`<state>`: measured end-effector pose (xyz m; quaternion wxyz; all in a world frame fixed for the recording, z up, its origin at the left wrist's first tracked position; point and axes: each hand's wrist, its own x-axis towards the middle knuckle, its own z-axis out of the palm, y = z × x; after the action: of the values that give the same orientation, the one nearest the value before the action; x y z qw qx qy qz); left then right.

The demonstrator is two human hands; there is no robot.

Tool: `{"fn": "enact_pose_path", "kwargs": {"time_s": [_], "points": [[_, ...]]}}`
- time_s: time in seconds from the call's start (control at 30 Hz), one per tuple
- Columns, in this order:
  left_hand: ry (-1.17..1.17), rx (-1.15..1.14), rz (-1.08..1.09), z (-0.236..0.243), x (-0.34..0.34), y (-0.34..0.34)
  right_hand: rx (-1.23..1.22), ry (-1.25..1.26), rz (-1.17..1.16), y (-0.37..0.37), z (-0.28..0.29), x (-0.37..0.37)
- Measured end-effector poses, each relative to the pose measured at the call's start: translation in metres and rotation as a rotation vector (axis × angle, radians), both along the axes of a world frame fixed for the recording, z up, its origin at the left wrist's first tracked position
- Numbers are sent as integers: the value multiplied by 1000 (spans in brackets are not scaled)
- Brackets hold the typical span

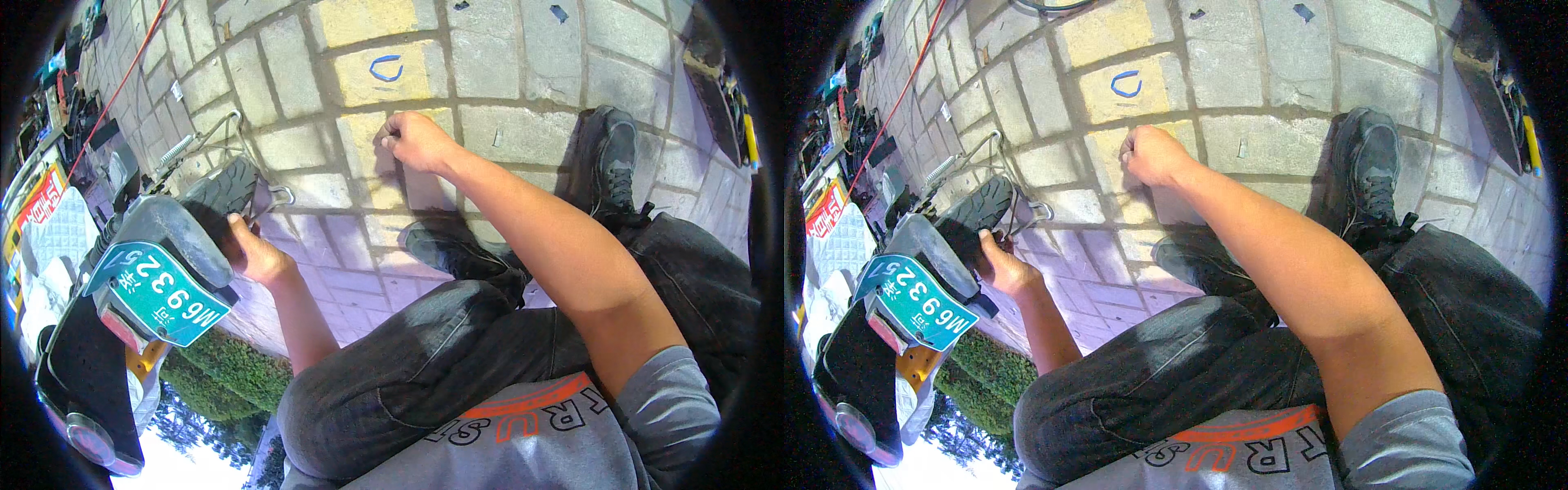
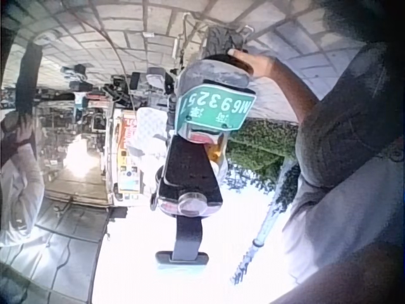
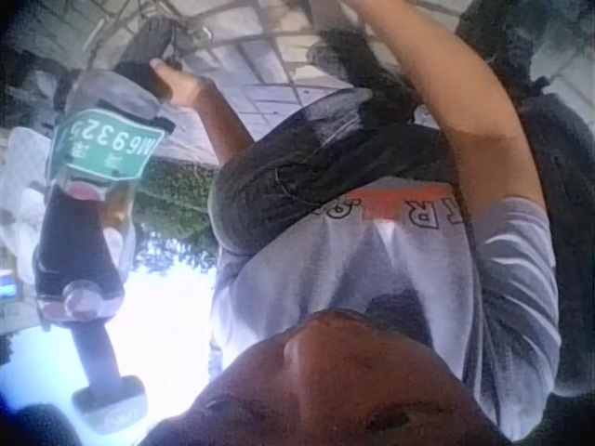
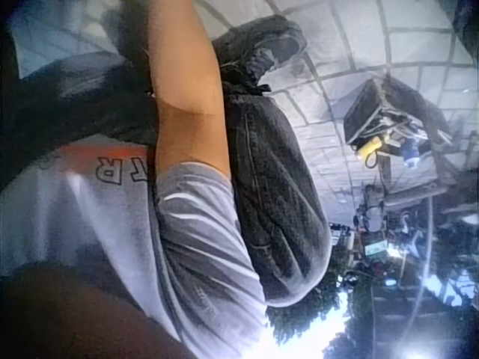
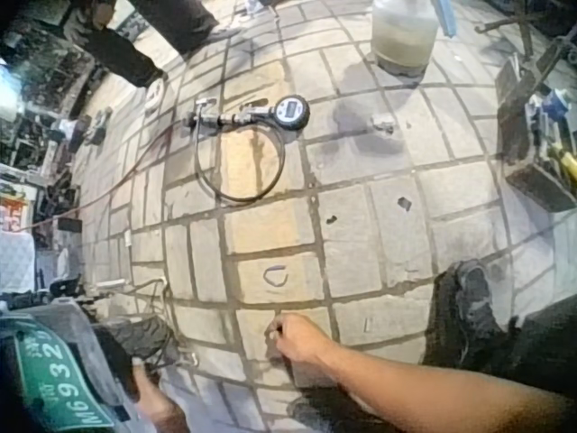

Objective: The person sits on the ground and uses a screwdriver to remove a small metal object from a scooter tire. They then use a can of lubricant and a metal tool to clean and adjust the tire valve area before reinserting the screwdriver to finish the repair.

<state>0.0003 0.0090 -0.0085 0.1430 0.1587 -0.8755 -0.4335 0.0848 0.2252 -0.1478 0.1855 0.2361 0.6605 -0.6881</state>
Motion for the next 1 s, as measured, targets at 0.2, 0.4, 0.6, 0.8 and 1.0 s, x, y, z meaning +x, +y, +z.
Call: {"fn": "enact_pose_path", "kwargs": {"time_s": [0.2, 0.4, 0.6, 0.8, 1.0], "points": [[-22, -79, -60, 0, 1, -3, 0, 15, -6, -2, -4, 1], [57, -102, -92, -8, -4, -13, -21, 4, -8, -2, -5, 1], [73, -211, -73, -10, -4, -12, -14, 1, -22, -3, -6, 1], [68, -377, -80, -5, -2, -1, -34, -19, 39, 1, -2, 0], [86, -418, -37, -12, -4, -6, -1, 18, 5, -2, -6, 0]]}}
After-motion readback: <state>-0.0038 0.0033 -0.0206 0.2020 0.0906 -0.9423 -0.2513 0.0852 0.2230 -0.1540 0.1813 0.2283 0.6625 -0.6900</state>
